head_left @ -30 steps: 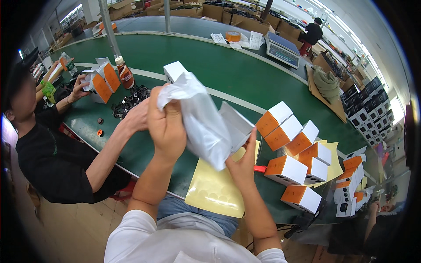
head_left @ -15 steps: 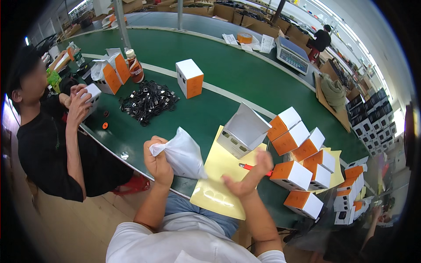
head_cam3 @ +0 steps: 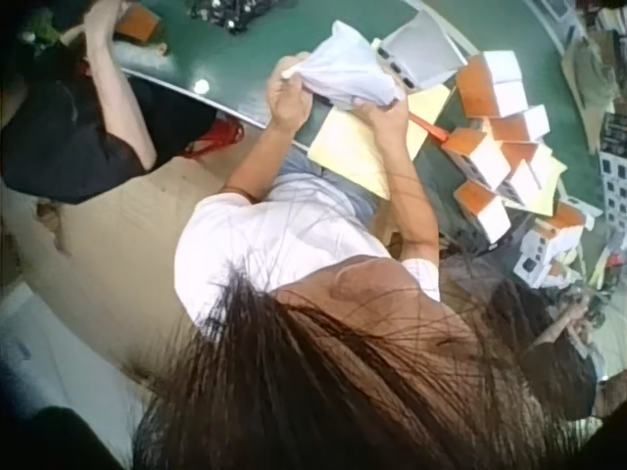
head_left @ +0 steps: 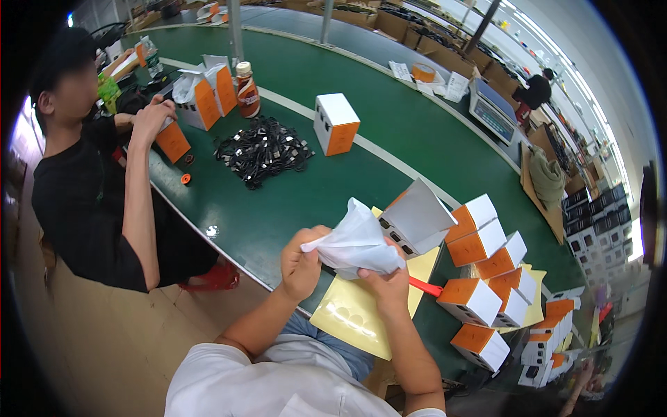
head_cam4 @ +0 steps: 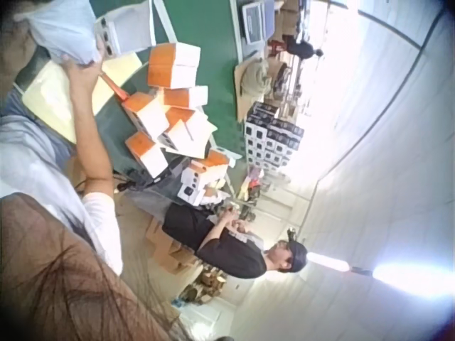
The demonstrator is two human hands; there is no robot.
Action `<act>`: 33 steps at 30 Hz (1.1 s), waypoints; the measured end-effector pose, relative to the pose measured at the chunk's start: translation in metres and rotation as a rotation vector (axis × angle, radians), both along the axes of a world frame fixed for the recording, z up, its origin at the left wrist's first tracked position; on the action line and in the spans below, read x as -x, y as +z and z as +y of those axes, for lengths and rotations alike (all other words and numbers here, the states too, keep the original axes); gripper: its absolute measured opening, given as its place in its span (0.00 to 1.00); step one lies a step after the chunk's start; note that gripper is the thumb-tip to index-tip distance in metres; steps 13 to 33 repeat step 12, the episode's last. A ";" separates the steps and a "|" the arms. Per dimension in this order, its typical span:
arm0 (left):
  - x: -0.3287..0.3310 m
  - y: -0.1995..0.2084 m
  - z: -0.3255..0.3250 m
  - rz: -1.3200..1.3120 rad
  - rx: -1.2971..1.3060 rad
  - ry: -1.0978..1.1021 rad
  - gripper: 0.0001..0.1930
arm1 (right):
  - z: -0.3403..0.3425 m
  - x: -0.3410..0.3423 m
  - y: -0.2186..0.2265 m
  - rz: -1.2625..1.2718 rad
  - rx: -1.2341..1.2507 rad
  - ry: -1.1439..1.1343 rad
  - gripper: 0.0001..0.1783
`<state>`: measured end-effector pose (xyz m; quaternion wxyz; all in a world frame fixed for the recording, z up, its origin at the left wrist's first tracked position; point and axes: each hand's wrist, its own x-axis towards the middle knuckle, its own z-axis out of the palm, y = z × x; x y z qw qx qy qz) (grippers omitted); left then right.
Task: The person assembles product boxes and applies circular adhesive labels to them by hand.
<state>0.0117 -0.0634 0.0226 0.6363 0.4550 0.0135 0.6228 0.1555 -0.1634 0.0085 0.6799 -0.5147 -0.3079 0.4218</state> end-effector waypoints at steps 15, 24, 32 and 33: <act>0.030 0.025 0.067 1.060 -0.462 -0.254 0.31 | 0.001 -0.009 -0.016 -0.070 0.092 -0.066 0.42; 0.030 0.025 0.067 1.060 -0.462 -0.254 0.31 | 0.001 -0.009 -0.016 -0.070 0.092 -0.066 0.42; 0.030 0.025 0.067 1.060 -0.462 -0.254 0.31 | 0.001 -0.009 -0.016 -0.070 0.092 -0.066 0.42; 0.030 0.025 0.067 1.060 -0.462 -0.254 0.31 | 0.001 -0.009 -0.016 -0.070 0.092 -0.066 0.42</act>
